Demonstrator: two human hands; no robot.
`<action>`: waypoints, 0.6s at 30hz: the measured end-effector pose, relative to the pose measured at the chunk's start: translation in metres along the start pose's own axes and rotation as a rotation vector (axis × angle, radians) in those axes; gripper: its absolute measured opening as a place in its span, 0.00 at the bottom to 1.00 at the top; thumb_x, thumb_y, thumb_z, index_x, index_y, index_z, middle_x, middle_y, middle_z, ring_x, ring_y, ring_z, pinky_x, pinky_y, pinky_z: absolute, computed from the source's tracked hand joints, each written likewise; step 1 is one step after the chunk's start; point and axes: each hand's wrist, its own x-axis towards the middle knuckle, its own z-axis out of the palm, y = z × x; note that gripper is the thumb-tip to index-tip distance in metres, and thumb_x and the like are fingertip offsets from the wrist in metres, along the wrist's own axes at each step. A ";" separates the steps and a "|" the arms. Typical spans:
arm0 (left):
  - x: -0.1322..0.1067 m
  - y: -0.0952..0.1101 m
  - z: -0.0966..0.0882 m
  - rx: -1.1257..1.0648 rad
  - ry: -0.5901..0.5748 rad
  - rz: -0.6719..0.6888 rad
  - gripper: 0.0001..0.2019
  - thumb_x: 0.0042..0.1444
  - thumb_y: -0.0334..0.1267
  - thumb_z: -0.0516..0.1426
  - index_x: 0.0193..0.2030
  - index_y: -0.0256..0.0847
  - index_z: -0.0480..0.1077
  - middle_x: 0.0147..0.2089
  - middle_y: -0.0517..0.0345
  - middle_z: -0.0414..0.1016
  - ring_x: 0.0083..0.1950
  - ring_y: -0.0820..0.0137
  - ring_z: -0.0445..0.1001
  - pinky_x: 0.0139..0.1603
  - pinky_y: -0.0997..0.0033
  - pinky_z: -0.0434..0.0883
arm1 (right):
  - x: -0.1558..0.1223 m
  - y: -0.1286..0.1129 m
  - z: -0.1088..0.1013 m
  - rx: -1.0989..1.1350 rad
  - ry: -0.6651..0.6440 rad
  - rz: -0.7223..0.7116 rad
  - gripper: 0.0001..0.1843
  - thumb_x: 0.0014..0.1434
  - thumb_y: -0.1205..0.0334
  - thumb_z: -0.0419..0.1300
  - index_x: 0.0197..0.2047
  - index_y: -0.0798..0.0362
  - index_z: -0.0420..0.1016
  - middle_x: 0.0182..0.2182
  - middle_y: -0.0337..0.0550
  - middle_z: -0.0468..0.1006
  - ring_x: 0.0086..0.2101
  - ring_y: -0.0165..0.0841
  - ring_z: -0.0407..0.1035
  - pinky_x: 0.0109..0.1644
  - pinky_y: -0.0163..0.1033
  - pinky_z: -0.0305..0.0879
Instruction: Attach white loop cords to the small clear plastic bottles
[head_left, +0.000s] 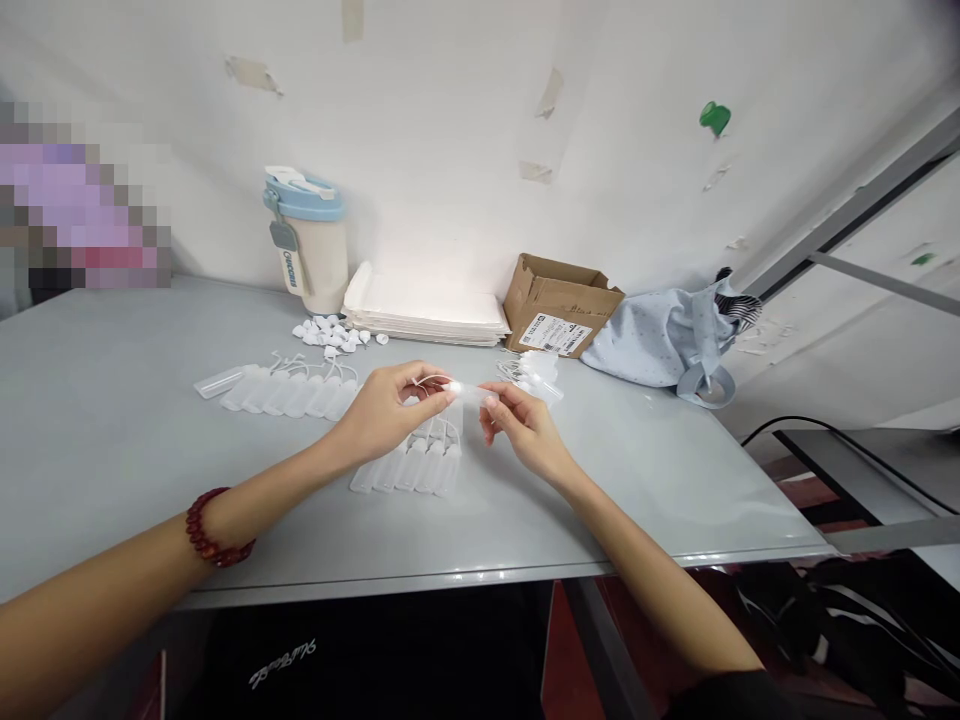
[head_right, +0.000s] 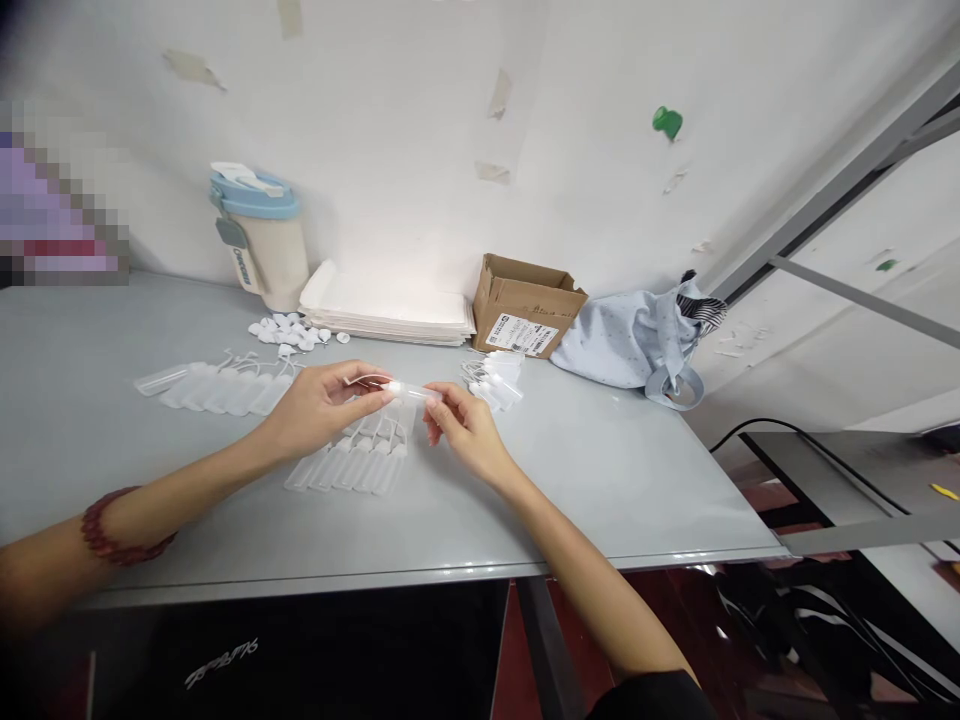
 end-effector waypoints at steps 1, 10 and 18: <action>0.001 0.002 -0.001 -0.014 -0.013 -0.040 0.13 0.53 0.46 0.61 0.38 0.38 0.75 0.37 0.56 0.77 0.38 0.68 0.73 0.38 0.70 0.69 | -0.001 0.001 0.001 -0.077 0.013 -0.050 0.16 0.63 0.52 0.54 0.45 0.56 0.71 0.25 0.37 0.69 0.24 0.26 0.65 0.30 0.35 0.64; 0.003 0.000 -0.005 -0.148 -0.160 -0.283 0.18 0.52 0.52 0.61 0.40 0.40 0.78 0.36 0.54 0.78 0.35 0.70 0.71 0.36 0.72 0.67 | -0.003 0.008 0.002 -0.494 0.144 -0.447 0.11 0.66 0.61 0.50 0.48 0.52 0.69 0.29 0.40 0.70 0.27 0.27 0.67 0.31 0.35 0.65; 0.001 0.005 -0.004 -0.057 -0.154 -0.180 0.15 0.52 0.49 0.61 0.36 0.39 0.78 0.34 0.55 0.78 0.34 0.69 0.71 0.33 0.72 0.66 | -0.007 0.003 0.001 -0.514 0.153 -0.372 0.12 0.66 0.57 0.51 0.43 0.54 0.72 0.27 0.40 0.70 0.24 0.27 0.63 0.28 0.34 0.60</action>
